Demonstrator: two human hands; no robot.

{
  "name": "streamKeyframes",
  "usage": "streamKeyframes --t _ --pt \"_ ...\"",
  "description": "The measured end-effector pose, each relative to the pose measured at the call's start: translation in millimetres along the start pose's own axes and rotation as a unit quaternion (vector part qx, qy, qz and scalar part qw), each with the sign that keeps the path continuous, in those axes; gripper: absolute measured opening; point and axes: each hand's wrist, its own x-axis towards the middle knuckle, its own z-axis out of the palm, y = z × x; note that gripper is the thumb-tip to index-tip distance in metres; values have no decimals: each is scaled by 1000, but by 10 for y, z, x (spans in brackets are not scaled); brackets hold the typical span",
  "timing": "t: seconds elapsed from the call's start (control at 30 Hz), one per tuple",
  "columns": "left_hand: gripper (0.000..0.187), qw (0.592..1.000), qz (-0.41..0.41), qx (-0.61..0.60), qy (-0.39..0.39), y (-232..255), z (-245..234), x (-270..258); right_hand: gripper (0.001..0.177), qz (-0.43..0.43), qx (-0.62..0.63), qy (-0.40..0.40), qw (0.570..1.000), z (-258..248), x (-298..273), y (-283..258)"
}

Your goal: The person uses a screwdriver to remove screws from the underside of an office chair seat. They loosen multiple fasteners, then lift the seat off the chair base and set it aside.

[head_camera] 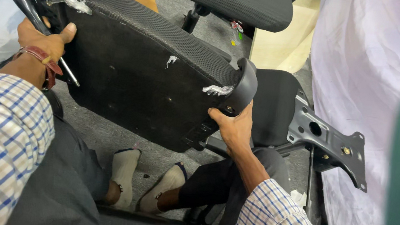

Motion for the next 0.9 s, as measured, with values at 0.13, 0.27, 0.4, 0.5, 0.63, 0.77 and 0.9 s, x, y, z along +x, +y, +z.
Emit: streamKeyframes --t 0.13,0.27,0.4,0.5,0.63,0.77,0.9 --pt "51 993 -110 -45 6 54 5 -4 84 28 -6 5 1000 7 9 20" --pt "45 999 -44 -12 20 66 -32 -113 82 -33 41 23 998 50 -91 86" --pt "44 998 -5 64 19 -12 -165 -207 93 -58 104 26 993 85 -202 254" --pt "42 998 -20 51 36 0 -165 -229 106 -8 134 0 991 137 -209 388" --pt "39 999 -41 14 26 60 -177 -284 100 124 117 -72 983 140 -116 657" --pt "36 993 -73 -91 -11 145 -201 -381 96 190 117 -107 969 152 -11 951" --pt "36 990 -112 -80 -14 232 -253 -409 83 240 90 -134 957 306 37 1149"
